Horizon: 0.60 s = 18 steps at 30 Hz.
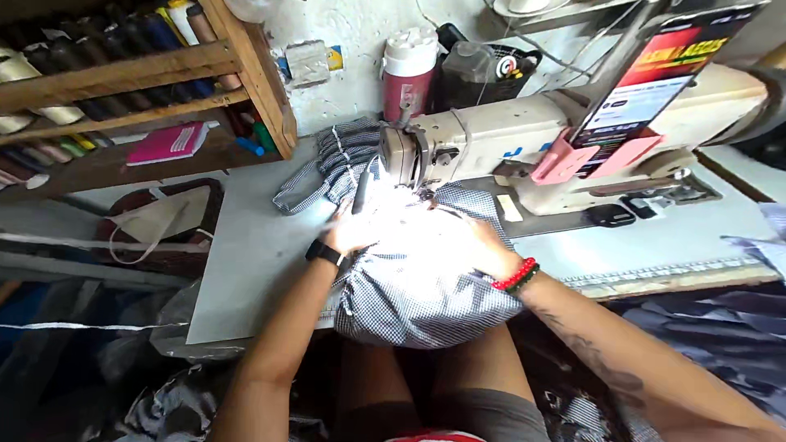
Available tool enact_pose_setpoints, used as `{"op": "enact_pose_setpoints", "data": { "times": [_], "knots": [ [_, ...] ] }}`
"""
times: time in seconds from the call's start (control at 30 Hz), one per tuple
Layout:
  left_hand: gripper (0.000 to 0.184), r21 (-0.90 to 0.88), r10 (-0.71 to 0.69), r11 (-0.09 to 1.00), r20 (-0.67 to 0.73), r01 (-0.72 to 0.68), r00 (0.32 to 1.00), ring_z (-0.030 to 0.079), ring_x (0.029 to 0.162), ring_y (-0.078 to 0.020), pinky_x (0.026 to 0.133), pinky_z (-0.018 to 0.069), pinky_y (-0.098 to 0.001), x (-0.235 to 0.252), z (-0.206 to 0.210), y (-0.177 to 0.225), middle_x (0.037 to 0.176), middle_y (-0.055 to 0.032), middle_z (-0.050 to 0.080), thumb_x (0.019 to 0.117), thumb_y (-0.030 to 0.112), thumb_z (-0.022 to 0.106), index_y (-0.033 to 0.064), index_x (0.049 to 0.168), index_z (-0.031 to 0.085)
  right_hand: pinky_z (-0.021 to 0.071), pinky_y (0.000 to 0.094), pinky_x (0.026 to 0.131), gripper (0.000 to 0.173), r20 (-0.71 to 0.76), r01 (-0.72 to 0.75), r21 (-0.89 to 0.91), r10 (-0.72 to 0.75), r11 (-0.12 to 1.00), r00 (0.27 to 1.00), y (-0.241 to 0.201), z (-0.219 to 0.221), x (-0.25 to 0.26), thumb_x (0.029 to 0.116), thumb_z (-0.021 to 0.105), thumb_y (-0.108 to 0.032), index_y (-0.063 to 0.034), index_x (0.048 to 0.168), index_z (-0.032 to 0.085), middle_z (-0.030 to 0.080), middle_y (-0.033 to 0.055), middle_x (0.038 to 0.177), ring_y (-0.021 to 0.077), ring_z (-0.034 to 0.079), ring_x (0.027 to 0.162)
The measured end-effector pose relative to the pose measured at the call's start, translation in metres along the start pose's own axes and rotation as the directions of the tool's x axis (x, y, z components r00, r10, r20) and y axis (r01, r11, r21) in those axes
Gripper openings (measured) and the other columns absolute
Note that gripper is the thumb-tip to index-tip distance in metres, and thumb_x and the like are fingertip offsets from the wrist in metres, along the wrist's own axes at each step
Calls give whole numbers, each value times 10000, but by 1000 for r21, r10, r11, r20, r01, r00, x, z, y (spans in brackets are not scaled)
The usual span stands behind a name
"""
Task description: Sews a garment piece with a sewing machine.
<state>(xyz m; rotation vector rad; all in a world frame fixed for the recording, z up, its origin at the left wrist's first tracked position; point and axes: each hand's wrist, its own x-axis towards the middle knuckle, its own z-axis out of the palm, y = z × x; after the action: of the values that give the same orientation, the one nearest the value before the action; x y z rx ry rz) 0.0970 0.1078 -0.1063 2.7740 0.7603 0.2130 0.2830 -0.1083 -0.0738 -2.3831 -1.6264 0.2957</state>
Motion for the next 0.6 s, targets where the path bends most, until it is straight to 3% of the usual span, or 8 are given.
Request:
{"op": "enact_pose_setpoints", "data": {
  "times": [0.1, 0.17, 0.27, 0.37, 0.43, 0.47, 0.53, 0.6],
  "knots": [
    [896, -17, -65, 998, 40, 66, 997, 335, 1517, -261, 1211, 340, -476, 23, 3, -14, 1624, -42, 406, 743, 546, 807, 220, 1520, 502, 542, 629, 857, 304, -48, 93, -34, -94, 995, 994, 9, -4, 21, 1015, 625, -175, -173, 1311, 693, 705, 161, 1246, 409, 692, 1059],
    [867, 21, 3, 1000, 72, -5, 997, 342, 1511, -250, 1244, 252, -444, 32, -6, -14, 1618, -68, 411, 769, 483, 807, 171, 1517, 500, 544, 620, 867, 252, -60, 86, -41, -88, 995, 994, -5, -13, 23, 1014, 625, -138, -148, 1240, 735, 714, 134, 1255, 387, 700, 1073],
    [881, 18, 25, 999, 72, -27, 997, 397, 1475, -268, 1231, 271, -438, 36, -18, -13, 1582, -124, 455, 759, 412, 843, 67, 1495, 503, 554, 629, 823, 222, -155, 103, 57, -93, 993, 984, -32, -8, 23, 992, 649, -112, -57, 1192, 727, 725, 203, 1128, 418, 710, 994],
    [662, -111, -7, 994, 40, 11, 999, 386, 1491, -288, 1251, 214, -424, 32, -29, -3, 1578, -183, 448, 931, 136, 705, -21, 1515, 436, 548, 618, 848, 185, -320, 183, 203, -111, 962, 941, -46, 10, 24, 986, 641, -74, 12, 1126, 726, 713, 251, 1047, 428, 701, 966],
    [489, -122, -12, 992, 8, 13, 1000, 383, 1496, -275, 1253, 215, -410, 36, -22, -7, 1580, -165, 454, 1032, 77, 539, -17, 1505, 456, 569, 571, 770, 152, -420, 255, 244, -135, 936, 897, -48, 17, 21, 950, 677, -87, -2, 1060, 740, 716, 207, 938, 367, 709, 858],
    [488, -93, 3, 996, 13, -1, 1000, 373, 1504, -272, 1260, 197, -417, 38, -17, -11, 1589, -165, 442, 1033, 88, 533, -17, 1504, 457, 569, 538, 738, 135, -458, 308, 263, -162, 914, 874, -46, 19, 18, 934, 684, -87, -7, 1031, 734, 707, 179, 885, 327, 701, 811],
    [573, -20, -12, 1000, 54, 13, 998, 340, 1521, -280, 1263, 174, -426, 40, -13, -13, 1619, -162, 395, 1013, 137, 587, -16, 1535, 407, 578, 513, 770, 156, -498, 391, 307, -204, 867, 843, -44, 13, 6, 925, 679, -60, 4, 1057, 733, 717, 160, 897, 291, 707, 827],
    [812, -45, -107, 993, 103, 112, 989, 297, 1532, -307, 1255, 198, -431, 29, -22, 1, 1643, -141, 356, 901, 238, 747, 39, 1581, 351, 583, 467, 753, 131, -520, 434, 335, -220, 836, 826, -43, 6, -7, 920, 644, -35, 1, 1018, 723, 716, 130, 887, 238, 702, 816]
  ]
}}
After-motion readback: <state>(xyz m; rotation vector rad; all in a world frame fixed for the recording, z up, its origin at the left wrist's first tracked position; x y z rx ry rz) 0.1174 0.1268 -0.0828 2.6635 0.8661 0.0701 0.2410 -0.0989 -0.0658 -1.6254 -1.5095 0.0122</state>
